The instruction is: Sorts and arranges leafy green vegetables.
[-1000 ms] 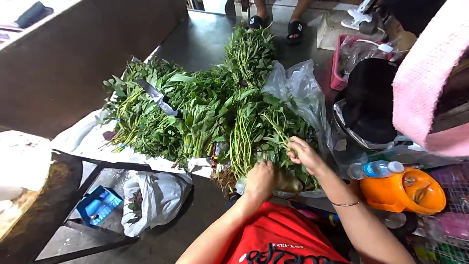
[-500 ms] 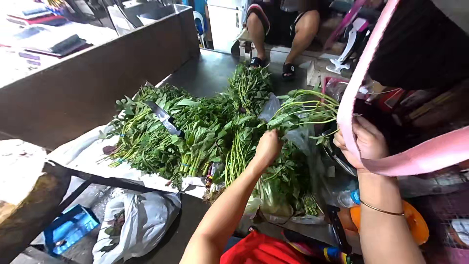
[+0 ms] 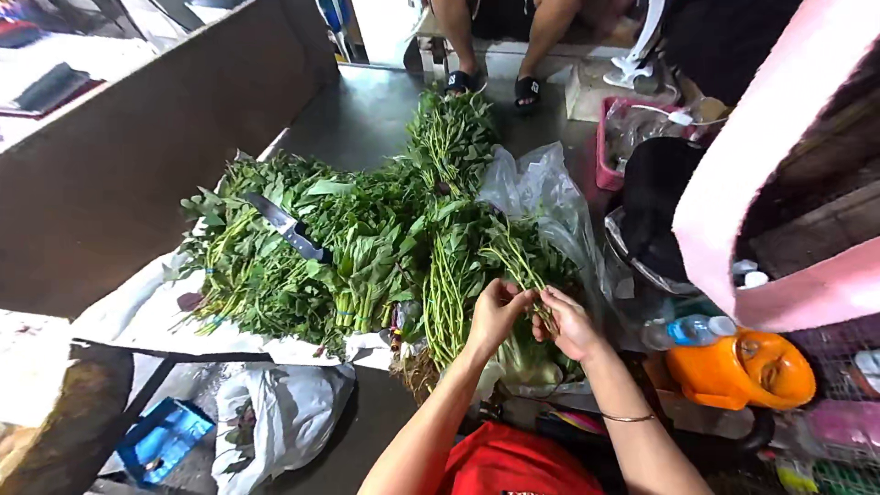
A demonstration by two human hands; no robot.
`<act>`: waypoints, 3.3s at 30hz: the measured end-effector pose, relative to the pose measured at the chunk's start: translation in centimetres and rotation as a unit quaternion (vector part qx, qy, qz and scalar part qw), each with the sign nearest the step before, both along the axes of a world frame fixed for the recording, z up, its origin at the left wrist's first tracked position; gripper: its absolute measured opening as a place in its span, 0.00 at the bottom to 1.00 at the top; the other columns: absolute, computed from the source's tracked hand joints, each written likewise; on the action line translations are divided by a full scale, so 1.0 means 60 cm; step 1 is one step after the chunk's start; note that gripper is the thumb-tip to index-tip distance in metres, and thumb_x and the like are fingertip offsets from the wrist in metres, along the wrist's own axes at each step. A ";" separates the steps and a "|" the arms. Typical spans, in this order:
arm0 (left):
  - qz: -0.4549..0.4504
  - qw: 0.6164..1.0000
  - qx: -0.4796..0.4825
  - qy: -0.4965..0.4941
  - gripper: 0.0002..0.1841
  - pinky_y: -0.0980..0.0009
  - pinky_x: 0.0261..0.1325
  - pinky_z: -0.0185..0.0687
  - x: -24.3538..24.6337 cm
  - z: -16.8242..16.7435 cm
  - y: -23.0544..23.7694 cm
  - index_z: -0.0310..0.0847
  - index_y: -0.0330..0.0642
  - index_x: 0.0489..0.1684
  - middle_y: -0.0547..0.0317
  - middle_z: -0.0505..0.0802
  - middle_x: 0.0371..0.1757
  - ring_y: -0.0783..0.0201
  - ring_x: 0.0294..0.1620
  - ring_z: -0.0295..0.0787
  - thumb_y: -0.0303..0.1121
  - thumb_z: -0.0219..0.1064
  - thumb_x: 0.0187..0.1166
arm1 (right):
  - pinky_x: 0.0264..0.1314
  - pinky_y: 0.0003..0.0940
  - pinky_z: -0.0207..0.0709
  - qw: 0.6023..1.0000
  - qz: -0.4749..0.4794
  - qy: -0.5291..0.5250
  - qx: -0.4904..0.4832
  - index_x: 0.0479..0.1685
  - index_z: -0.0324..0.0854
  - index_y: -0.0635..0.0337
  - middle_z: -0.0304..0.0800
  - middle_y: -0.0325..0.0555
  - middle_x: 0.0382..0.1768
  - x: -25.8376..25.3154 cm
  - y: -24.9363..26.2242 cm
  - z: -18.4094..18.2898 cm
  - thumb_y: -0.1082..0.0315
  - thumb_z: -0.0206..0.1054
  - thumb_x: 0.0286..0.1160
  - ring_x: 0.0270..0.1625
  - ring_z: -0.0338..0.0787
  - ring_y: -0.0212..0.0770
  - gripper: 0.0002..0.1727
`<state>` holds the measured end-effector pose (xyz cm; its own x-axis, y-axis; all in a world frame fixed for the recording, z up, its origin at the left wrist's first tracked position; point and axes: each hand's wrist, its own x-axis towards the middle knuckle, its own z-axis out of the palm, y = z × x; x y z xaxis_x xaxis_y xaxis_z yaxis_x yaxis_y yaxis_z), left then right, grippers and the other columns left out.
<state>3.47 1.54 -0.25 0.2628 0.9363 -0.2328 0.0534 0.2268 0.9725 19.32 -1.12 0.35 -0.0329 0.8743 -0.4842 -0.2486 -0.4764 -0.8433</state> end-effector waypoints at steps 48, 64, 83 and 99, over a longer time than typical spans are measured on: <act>0.006 0.990 0.002 0.142 0.14 0.69 0.35 0.85 -0.234 0.127 0.063 0.79 0.32 0.57 0.52 0.93 0.37 0.67 0.28 0.87 0.35 0.59 0.90 | 0.12 0.13 0.60 0.996 0.039 0.073 -0.028 0.49 0.78 0.59 0.68 0.27 0.15 0.004 -0.039 -0.023 0.58 0.42 0.96 0.11 0.63 0.20 0.20; -0.038 0.996 0.078 0.011 0.12 0.72 0.35 0.83 -0.160 0.193 0.112 0.78 0.39 0.55 0.61 0.89 0.36 0.71 0.30 0.84 0.36 0.53 0.91 | 0.17 0.11 0.67 0.950 -0.104 0.084 0.282 0.37 0.80 0.48 0.73 0.22 0.15 0.093 -0.048 0.111 0.57 0.48 0.93 0.13 0.69 0.17 0.17; -0.131 0.981 -0.136 -0.043 0.13 0.69 0.47 0.90 -0.068 0.002 0.005 0.77 0.29 0.59 0.56 0.89 0.39 0.68 0.36 0.90 0.31 0.53 0.92 | 0.45 0.40 0.85 0.918 0.186 -0.349 -0.017 0.63 0.76 0.67 0.83 0.52 0.41 -0.053 -0.017 0.006 0.54 0.50 0.95 0.36 0.88 0.42 0.23; -0.182 0.970 0.033 0.159 0.18 0.60 0.63 0.87 -0.144 0.048 0.014 0.79 0.34 0.73 0.45 0.90 0.62 0.59 0.54 0.92 0.32 0.55 0.91 | 0.28 0.28 0.85 0.987 0.069 -0.138 -0.043 0.55 0.75 0.66 0.84 0.40 0.23 -0.035 -0.038 -0.002 0.67 0.55 0.91 0.21 0.86 0.34 0.10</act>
<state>-5.18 2.36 2.63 0.5033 0.8105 -0.2997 0.4183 0.0749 0.9052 17.22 -3.40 0.25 -0.0044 0.8264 -0.5631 0.0571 -0.5620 -0.8252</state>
